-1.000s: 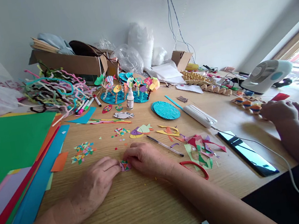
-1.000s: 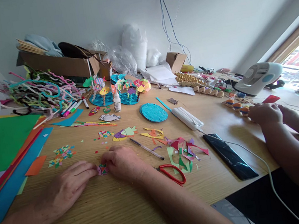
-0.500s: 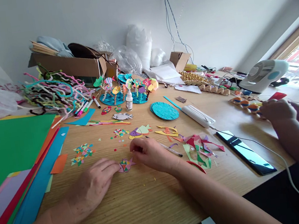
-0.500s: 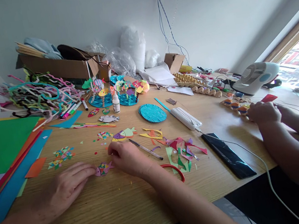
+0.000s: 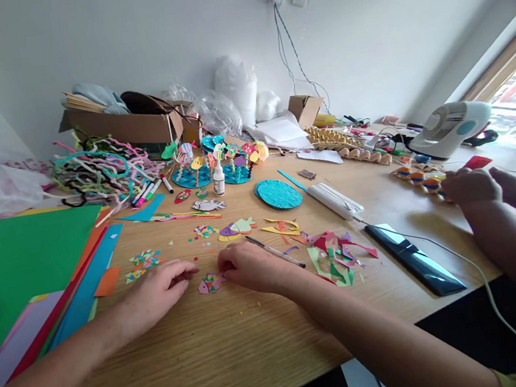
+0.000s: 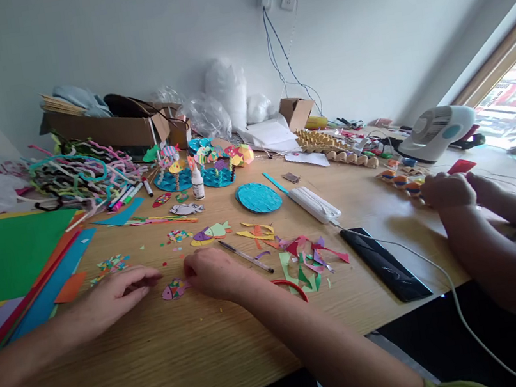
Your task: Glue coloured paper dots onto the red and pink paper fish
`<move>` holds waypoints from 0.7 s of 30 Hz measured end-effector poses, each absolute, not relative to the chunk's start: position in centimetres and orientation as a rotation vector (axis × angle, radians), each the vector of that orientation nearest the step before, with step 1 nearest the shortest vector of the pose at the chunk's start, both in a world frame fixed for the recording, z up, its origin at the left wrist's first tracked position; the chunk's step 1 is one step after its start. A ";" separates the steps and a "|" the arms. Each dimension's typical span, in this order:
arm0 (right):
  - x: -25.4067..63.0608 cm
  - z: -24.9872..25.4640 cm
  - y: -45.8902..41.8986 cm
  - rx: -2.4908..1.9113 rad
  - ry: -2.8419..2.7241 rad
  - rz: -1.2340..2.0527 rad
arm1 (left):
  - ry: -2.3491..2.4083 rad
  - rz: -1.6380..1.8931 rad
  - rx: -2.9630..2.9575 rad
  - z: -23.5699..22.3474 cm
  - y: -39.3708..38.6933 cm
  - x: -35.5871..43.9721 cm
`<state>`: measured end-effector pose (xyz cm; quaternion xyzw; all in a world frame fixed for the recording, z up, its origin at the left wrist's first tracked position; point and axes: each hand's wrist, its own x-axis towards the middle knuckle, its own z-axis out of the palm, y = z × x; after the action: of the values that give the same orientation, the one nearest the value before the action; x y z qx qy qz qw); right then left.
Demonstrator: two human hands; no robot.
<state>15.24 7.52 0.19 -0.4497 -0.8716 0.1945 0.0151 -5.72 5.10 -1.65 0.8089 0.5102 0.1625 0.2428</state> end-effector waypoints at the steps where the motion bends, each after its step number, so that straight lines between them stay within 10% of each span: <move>1: 15.1 0.1 7.5 -1.425 -2.721 0.573 | 1.419 0.404 2.195 -1.5 5.4 -5.6; 21: 14.8 0.1 7.3 -1.540 -2.669 0.585 | 1.252 0.165 2.190 -0.9 9.2 -3.0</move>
<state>14.81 7.26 0.14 -0.4911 -0.8509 0.1864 0.0027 -3.02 9.20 -0.91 0.8259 0.4720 0.0624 0.3019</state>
